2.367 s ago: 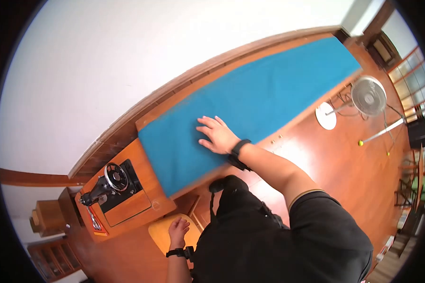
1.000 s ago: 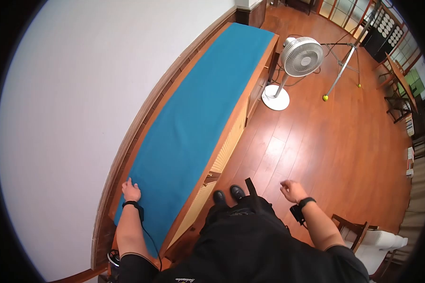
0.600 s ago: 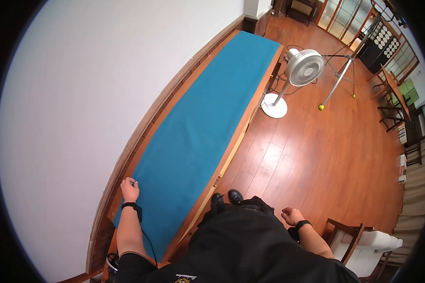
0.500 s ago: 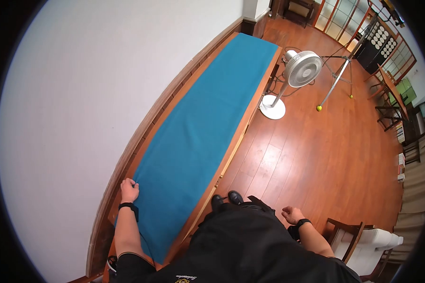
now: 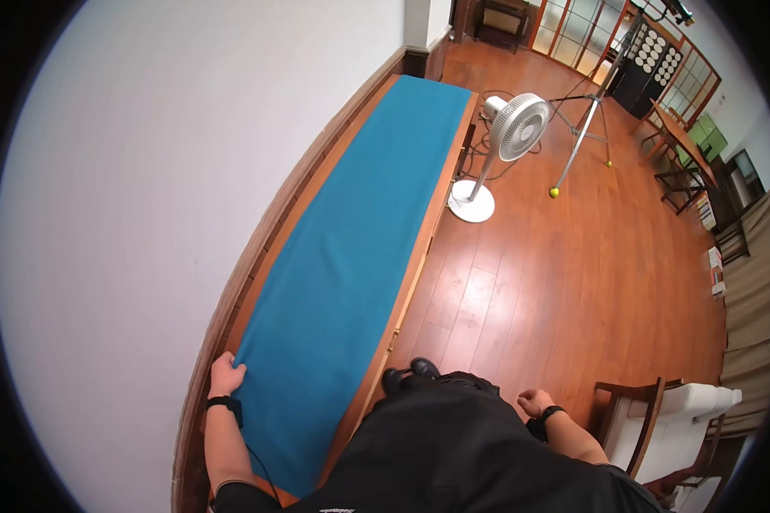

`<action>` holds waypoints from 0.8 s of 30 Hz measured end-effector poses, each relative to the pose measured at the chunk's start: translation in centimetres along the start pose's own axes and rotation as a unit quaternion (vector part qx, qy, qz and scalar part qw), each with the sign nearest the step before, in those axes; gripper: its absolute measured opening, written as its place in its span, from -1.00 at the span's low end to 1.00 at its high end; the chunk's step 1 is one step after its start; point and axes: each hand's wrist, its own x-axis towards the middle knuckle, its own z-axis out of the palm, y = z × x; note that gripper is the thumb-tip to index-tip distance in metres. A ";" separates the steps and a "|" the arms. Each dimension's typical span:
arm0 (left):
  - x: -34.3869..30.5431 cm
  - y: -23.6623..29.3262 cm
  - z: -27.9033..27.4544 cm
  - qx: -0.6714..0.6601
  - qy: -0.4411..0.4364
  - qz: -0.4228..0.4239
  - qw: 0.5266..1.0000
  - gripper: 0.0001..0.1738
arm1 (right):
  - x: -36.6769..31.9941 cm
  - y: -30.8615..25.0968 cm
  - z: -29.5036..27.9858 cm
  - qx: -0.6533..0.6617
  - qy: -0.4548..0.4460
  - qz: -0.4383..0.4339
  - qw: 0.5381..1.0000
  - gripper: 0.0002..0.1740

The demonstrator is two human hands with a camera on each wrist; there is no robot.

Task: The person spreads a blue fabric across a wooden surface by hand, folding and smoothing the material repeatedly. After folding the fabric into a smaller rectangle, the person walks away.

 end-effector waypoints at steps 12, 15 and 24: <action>1.7 -3.8 4.6 -0.075 0.209 0.032 0.974 -0.57 | 2.1 0.5 3.0 -0.025 0.041 -0.044 0.998 -0.53; 0.0 -1.7 5.3 0.013 0.201 -0.015 0.979 -0.45 | 0.7 -1.7 2.1 0.021 0.052 -0.039 0.998 -0.50; -6.9 6.5 1.3 0.237 0.250 0.138 0.929 -0.21 | 0.0 0.7 5.8 0.036 0.036 0.006 0.999 -0.52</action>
